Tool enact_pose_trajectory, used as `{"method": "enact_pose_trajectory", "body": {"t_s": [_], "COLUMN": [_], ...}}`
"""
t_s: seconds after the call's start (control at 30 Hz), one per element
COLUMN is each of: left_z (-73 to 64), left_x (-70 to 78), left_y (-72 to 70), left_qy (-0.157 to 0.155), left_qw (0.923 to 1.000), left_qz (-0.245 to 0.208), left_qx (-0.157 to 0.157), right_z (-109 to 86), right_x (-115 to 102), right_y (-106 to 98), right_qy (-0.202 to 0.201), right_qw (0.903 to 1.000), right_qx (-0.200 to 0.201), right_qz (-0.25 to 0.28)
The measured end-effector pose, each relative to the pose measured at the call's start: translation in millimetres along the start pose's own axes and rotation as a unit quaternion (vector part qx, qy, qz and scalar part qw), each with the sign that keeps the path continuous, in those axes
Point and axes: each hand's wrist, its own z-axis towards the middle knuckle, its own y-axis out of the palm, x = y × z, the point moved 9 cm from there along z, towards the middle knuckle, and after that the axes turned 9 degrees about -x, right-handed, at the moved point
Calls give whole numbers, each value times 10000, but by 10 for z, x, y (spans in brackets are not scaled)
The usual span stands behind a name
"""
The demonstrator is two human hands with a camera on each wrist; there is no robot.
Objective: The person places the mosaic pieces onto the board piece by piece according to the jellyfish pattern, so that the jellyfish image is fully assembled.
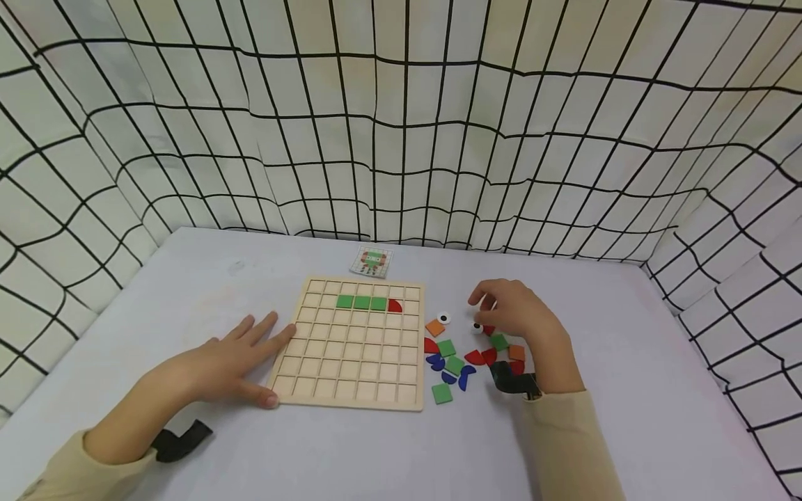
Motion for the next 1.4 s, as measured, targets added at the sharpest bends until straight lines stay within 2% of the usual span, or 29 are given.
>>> {"method": "enact_pose_trajectory", "body": {"t_s": [0.13, 0.37, 0.63, 1.0, 1.23, 1.4], "left_z": [2, 0, -14, -30, -21, -25], "left_x": [-3, -3, -5, 5, -2, -3], "left_y": [-6, 0, 16, 8, 11, 4], "left_qy": [2, -14, 0, 45, 31, 42], "left_qw": [10000, 10000, 10000, 9999, 10000, 9999], "left_qz": [-4, -40, -42, -20, -4, 12], "left_qx": [19, -5, 33, 88, 64, 94], "right_z": [-25, 13, 78, 76, 65, 56], "right_x": [124, 295, 395, 385, 300, 219], "right_y": [-25, 97, 168, 156, 140, 113], "right_qy": [193, 458, 615, 559, 154, -9], "right_qw": [9997, 9980, 9972, 9977, 9983, 9984], "right_qx": [-34, -425, -413, -375, -522, -471], "right_qz": [-112, -68, -34, 61, 203, 325]}}
